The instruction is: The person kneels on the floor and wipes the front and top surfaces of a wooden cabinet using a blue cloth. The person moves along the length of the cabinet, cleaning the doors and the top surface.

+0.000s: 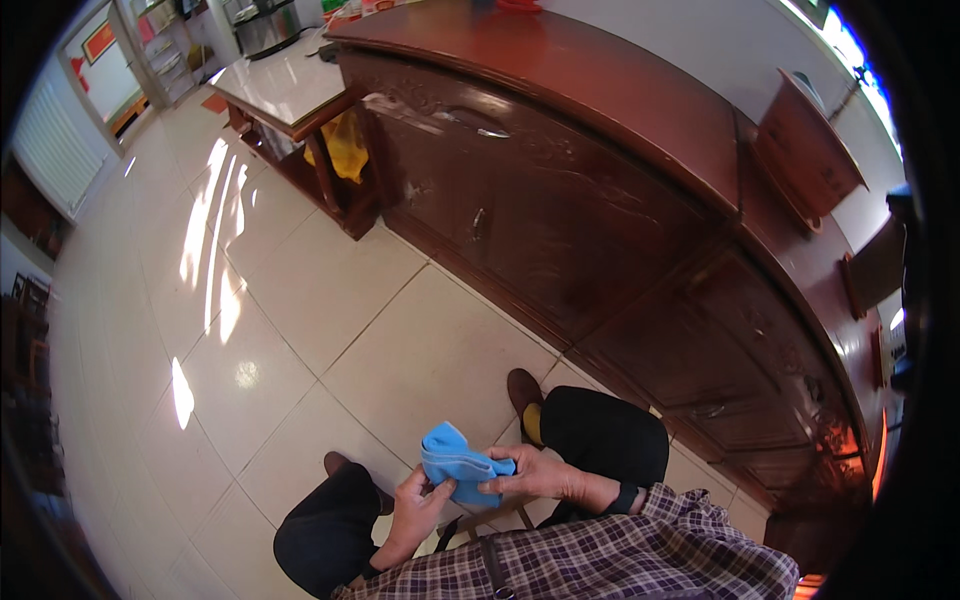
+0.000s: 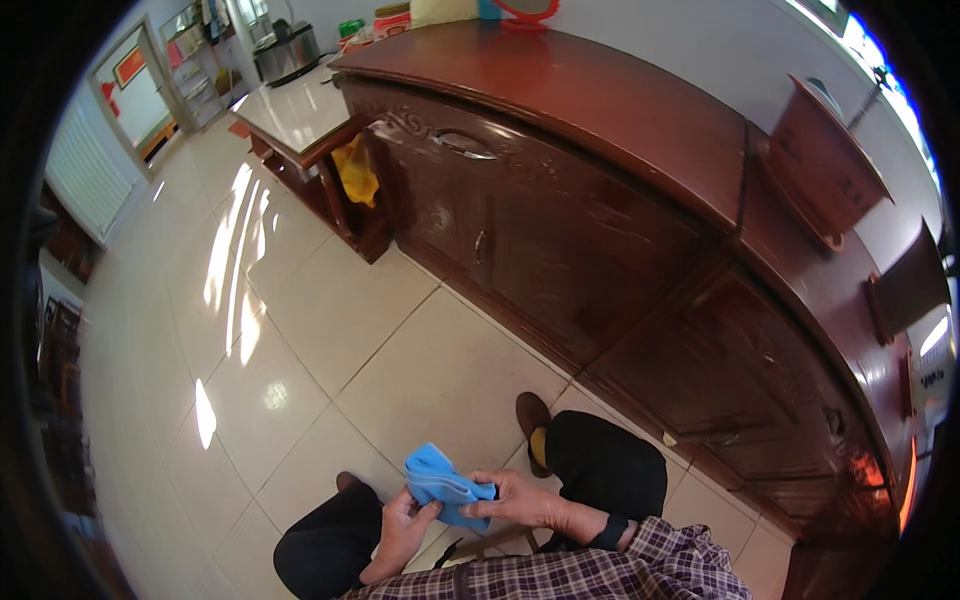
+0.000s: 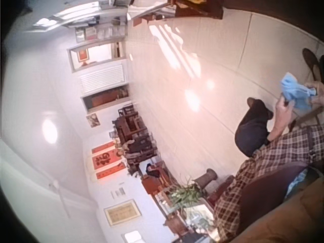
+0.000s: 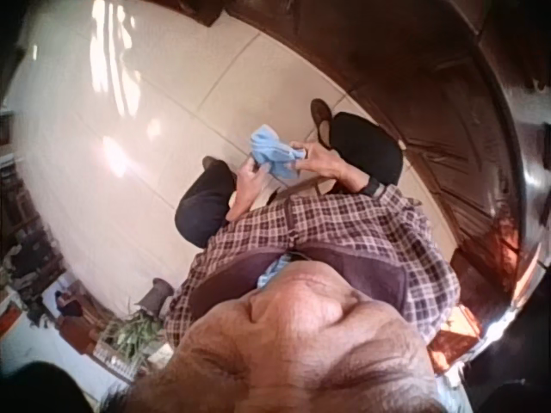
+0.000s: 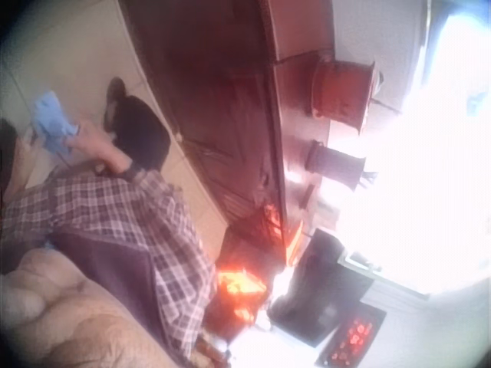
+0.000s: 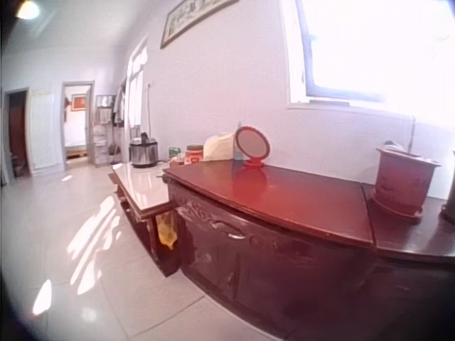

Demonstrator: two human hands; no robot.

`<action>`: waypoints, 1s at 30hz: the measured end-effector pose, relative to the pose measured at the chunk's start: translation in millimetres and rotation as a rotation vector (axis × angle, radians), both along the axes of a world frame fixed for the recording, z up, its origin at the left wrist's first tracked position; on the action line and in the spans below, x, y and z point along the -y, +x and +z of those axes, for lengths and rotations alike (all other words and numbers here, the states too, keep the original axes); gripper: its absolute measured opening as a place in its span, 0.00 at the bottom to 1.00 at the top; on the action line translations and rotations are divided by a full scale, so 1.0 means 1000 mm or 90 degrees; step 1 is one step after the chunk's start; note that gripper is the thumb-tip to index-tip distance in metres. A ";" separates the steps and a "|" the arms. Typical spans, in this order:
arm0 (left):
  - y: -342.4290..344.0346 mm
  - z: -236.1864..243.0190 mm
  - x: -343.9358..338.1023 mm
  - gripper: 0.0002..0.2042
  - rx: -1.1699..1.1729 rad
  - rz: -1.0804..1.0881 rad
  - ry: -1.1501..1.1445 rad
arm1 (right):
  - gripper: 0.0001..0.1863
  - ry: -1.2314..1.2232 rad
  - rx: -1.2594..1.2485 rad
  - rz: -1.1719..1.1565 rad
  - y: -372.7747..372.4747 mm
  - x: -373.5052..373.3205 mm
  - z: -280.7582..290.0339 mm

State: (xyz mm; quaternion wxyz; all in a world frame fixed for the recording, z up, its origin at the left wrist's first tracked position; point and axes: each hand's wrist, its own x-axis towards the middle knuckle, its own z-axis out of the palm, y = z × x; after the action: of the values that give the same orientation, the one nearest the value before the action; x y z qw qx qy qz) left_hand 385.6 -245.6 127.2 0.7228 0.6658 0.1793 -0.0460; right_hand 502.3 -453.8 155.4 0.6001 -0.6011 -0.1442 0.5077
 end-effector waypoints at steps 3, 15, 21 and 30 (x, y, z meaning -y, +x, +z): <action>-0.003 -0.001 0.000 0.15 -0.003 0.008 -0.016 | 0.16 0.033 -0.008 0.042 0.003 -0.007 -0.003; -0.039 -0.021 0.039 0.21 -0.175 0.004 -0.124 | 0.23 -0.007 -0.032 0.259 0.004 0.009 -0.020; -0.080 -0.032 0.083 0.21 -0.228 0.026 -0.200 | 0.19 -0.025 -0.019 0.264 -0.031 0.049 -0.024; -0.115 -0.019 0.140 0.22 -0.010 0.106 -0.161 | 0.23 0.022 0.011 0.199 -0.089 0.102 -0.049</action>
State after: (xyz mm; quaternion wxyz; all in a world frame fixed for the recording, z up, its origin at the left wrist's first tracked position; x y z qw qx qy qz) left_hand 270.8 -385.8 107.7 0.8006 0.5520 0.2327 -0.0134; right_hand 413.6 -556.0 106.7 0.5229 -0.5650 -0.2498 0.5873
